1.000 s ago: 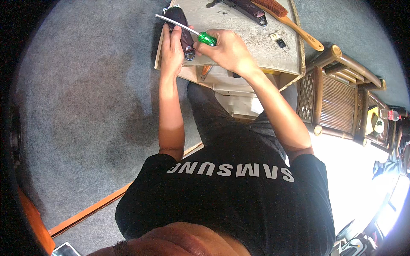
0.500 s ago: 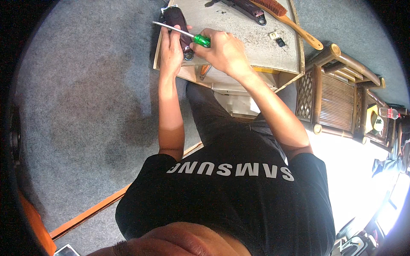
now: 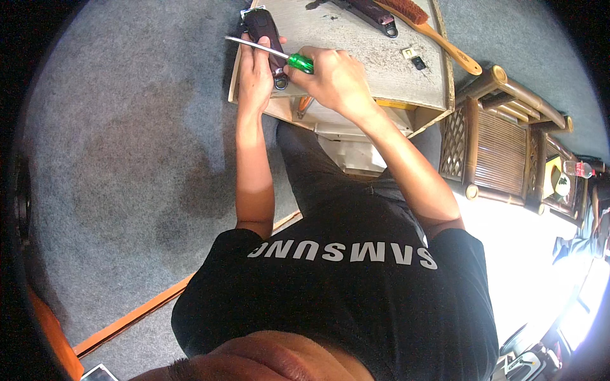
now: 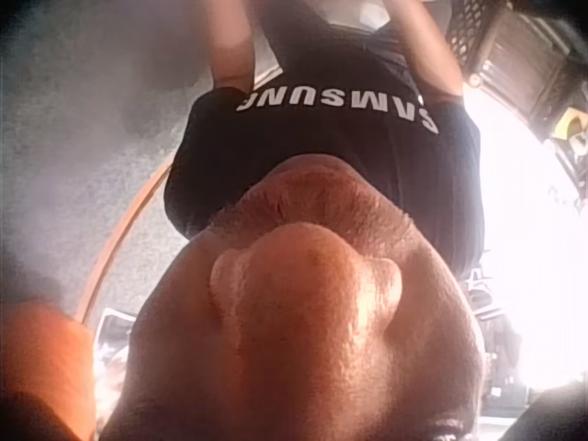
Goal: The person uses a screwdriver to tighten screws on the blade and housing of a pair of hair clippers. They handle two sets of hair clippers, rotating them to access different screws while working over a countertop.
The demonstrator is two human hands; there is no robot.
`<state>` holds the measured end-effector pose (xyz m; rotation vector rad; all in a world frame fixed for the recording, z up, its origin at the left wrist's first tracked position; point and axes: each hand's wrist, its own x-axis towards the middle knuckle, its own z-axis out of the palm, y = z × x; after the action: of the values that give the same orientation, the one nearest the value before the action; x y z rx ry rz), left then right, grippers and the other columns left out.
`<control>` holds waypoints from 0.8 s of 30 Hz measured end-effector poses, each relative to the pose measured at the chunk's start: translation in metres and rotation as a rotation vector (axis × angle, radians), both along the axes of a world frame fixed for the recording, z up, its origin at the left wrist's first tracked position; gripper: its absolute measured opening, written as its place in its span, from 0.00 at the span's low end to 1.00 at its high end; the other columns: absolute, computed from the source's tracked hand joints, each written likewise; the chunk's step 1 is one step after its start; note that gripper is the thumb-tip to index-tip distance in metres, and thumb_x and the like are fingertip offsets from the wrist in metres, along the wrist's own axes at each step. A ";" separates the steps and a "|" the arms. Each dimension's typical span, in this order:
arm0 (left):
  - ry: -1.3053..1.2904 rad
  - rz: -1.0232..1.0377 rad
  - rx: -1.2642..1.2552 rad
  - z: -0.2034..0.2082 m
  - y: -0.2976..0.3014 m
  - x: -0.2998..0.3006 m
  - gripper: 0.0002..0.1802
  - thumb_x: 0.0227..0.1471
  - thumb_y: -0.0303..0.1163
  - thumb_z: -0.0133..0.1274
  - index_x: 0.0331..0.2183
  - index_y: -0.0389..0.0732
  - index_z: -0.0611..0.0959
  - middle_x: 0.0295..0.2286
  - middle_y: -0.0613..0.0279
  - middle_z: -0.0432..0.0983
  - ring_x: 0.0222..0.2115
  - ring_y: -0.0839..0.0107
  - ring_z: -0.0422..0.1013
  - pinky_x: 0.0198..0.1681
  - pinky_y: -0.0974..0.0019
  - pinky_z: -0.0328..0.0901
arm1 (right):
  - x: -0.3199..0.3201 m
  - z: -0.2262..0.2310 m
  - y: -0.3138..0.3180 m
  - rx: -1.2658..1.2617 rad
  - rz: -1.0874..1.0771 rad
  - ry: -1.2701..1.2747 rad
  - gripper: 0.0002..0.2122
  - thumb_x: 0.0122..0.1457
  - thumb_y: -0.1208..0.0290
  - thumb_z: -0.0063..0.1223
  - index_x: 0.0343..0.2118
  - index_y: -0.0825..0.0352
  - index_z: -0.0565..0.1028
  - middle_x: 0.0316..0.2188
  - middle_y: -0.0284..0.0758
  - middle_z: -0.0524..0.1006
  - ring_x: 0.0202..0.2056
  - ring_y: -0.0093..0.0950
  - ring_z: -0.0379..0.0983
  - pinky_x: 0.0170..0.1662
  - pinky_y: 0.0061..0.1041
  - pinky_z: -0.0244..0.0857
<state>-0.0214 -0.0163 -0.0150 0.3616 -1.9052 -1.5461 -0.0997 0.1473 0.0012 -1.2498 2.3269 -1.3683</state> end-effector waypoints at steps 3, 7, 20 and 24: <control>0.009 -0.014 -0.024 -0.001 -0.002 0.000 0.21 0.72 0.43 0.42 0.57 0.40 0.68 0.40 0.59 0.81 0.32 0.80 0.74 0.34 0.73 0.72 | -0.001 -0.002 -0.001 0.009 -0.003 0.011 0.16 0.59 0.51 0.59 0.35 0.61 0.82 0.24 0.46 0.81 0.32 0.49 0.81 0.38 0.47 0.73; 0.045 -0.017 -0.004 -0.006 -0.004 -0.003 0.20 0.72 0.42 0.42 0.57 0.40 0.68 0.40 0.59 0.81 0.32 0.80 0.74 0.34 0.74 0.72 | 0.003 -0.002 -0.001 -0.018 -0.014 0.069 0.15 0.59 0.53 0.59 0.36 0.62 0.81 0.23 0.45 0.81 0.31 0.49 0.81 0.37 0.48 0.73; 0.029 0.001 -0.066 -0.006 -0.006 -0.002 0.20 0.72 0.41 0.42 0.56 0.40 0.68 0.39 0.58 0.81 0.31 0.80 0.73 0.33 0.73 0.71 | 0.003 -0.009 -0.001 -0.078 0.006 0.054 0.13 0.59 0.58 0.58 0.35 0.64 0.79 0.23 0.46 0.80 0.31 0.50 0.80 0.37 0.48 0.72; 0.038 -0.016 -0.058 -0.006 -0.007 -0.002 0.20 0.72 0.42 0.43 0.57 0.40 0.68 0.39 0.58 0.81 0.31 0.80 0.74 0.33 0.73 0.71 | 0.004 -0.009 0.001 -0.079 0.005 0.100 0.13 0.58 0.58 0.60 0.36 0.63 0.79 0.23 0.46 0.81 0.30 0.50 0.80 0.37 0.48 0.73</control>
<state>-0.0234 -0.0229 -0.0205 0.2897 -1.9231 -1.4943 -0.0955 0.1482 -0.0078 -1.3752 2.3544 -1.4406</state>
